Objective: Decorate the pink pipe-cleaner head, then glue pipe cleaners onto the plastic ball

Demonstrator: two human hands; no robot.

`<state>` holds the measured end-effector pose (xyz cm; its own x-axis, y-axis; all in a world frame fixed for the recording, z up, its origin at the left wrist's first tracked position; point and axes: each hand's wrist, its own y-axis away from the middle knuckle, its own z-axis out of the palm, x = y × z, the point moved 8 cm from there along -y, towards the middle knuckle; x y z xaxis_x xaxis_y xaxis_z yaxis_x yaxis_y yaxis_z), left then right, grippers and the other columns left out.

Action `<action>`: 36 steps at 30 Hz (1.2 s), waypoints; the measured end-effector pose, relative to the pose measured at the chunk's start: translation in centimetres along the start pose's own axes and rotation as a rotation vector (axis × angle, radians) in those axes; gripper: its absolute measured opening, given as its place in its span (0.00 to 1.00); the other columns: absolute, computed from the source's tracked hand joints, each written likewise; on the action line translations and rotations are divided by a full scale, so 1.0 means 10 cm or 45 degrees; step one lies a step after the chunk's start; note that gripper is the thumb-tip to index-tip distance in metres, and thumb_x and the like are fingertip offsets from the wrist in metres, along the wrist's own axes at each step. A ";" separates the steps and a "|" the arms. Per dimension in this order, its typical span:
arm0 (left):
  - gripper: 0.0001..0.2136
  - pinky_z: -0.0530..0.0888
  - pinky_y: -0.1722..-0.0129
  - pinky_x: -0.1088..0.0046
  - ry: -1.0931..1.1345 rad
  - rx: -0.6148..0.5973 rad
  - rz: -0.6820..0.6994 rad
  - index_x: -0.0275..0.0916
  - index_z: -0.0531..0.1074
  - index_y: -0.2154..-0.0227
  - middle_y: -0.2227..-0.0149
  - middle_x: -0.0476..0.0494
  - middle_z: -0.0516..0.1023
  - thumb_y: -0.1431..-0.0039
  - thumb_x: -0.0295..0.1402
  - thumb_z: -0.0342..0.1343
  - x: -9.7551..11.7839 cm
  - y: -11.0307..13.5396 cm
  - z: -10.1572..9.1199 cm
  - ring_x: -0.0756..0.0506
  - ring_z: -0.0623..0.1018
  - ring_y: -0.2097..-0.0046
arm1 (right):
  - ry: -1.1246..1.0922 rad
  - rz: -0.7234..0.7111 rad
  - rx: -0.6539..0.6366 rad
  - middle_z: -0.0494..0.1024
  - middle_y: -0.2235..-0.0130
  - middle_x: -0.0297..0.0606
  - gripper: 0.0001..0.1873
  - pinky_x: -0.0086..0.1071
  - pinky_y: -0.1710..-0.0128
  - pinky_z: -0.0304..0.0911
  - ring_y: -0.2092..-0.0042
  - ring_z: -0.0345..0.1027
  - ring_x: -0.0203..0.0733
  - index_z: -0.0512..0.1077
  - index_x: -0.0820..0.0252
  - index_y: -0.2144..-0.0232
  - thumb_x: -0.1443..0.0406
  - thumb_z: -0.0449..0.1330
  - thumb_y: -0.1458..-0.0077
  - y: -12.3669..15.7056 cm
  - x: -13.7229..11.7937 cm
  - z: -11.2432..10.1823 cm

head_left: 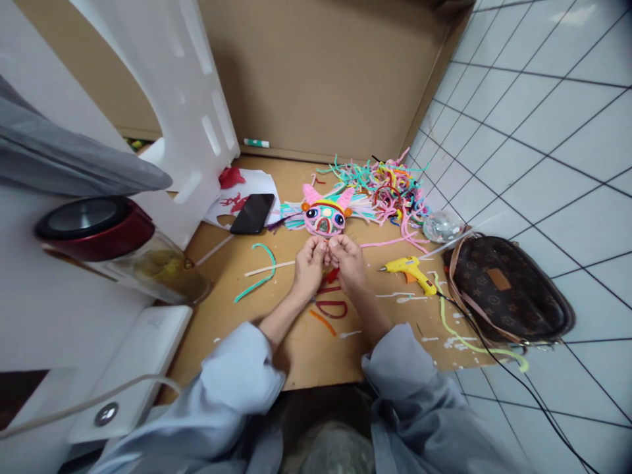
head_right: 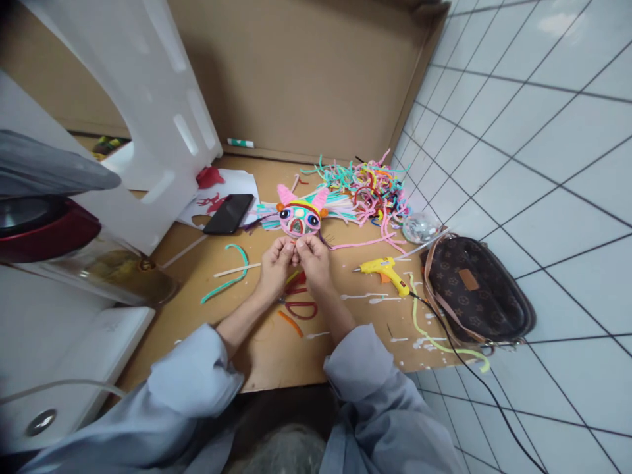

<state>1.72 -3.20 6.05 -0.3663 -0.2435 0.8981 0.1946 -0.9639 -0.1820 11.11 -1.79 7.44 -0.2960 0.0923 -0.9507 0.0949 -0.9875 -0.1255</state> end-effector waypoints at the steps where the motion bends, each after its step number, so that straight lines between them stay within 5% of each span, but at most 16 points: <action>1: 0.20 0.67 0.75 0.76 0.067 0.019 -0.053 0.40 0.64 0.75 0.80 0.55 0.64 0.47 0.51 0.63 -0.03 -0.01 -0.01 0.53 0.66 0.78 | -0.037 0.033 -0.018 0.59 0.82 0.23 0.22 0.25 0.79 0.47 0.80 0.48 0.27 0.62 0.56 0.77 0.48 0.66 0.54 0.00 0.02 0.01; 6: 0.16 0.69 0.77 0.76 0.286 0.054 -0.252 0.41 0.60 0.77 0.80 0.54 0.64 0.47 0.42 0.60 -0.10 -0.07 -0.04 0.52 0.67 0.78 | -0.136 0.100 -0.067 0.61 0.81 0.24 0.22 0.25 0.80 0.47 0.79 0.49 0.27 0.62 0.56 0.77 0.49 0.68 0.55 0.00 0.03 0.05; 11: 0.16 0.63 0.81 0.79 0.141 0.120 -0.159 0.41 0.57 0.81 0.83 0.55 0.60 0.46 0.41 0.56 -0.09 -0.06 -0.11 0.54 0.64 0.81 | -0.188 0.169 -0.013 0.57 0.83 0.22 0.24 0.23 0.81 0.46 0.80 0.48 0.27 0.61 0.56 0.78 0.51 0.70 0.59 0.01 0.09 0.02; 15: 0.15 0.65 0.79 0.79 -0.011 0.153 -0.021 0.39 0.66 0.77 0.81 0.55 0.66 0.48 0.43 0.63 -0.01 -0.03 -0.14 0.55 0.66 0.80 | -0.206 0.167 0.049 0.57 0.83 0.21 0.24 0.23 0.83 0.45 0.81 0.47 0.26 0.62 0.56 0.78 0.51 0.72 0.61 -0.01 0.11 -0.04; 22: 0.15 0.72 0.76 0.77 0.012 0.008 -0.003 0.37 0.72 0.70 0.79 0.53 0.72 0.50 0.44 0.66 0.10 0.02 0.01 0.53 0.71 0.79 | -0.188 0.142 0.101 0.57 0.84 0.21 0.25 0.22 0.82 0.50 0.82 0.48 0.26 0.63 0.57 0.79 0.49 0.71 0.60 0.00 0.09 -0.05; 36: 0.15 0.69 0.73 0.77 -0.194 0.101 0.103 0.38 0.72 0.73 0.77 0.52 0.71 0.48 0.45 0.64 0.16 0.01 -0.07 0.52 0.69 0.76 | -0.006 0.057 0.112 0.62 0.82 0.22 0.20 0.25 0.77 0.56 0.79 0.54 0.28 0.66 0.58 0.77 0.52 0.69 0.56 0.01 0.03 -0.06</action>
<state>0.49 -3.79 7.22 -0.2055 -0.2950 0.9331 0.2910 -0.9288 -0.2295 11.60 -1.80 6.93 -0.2981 0.0474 -0.9534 0.0244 -0.9981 -0.0572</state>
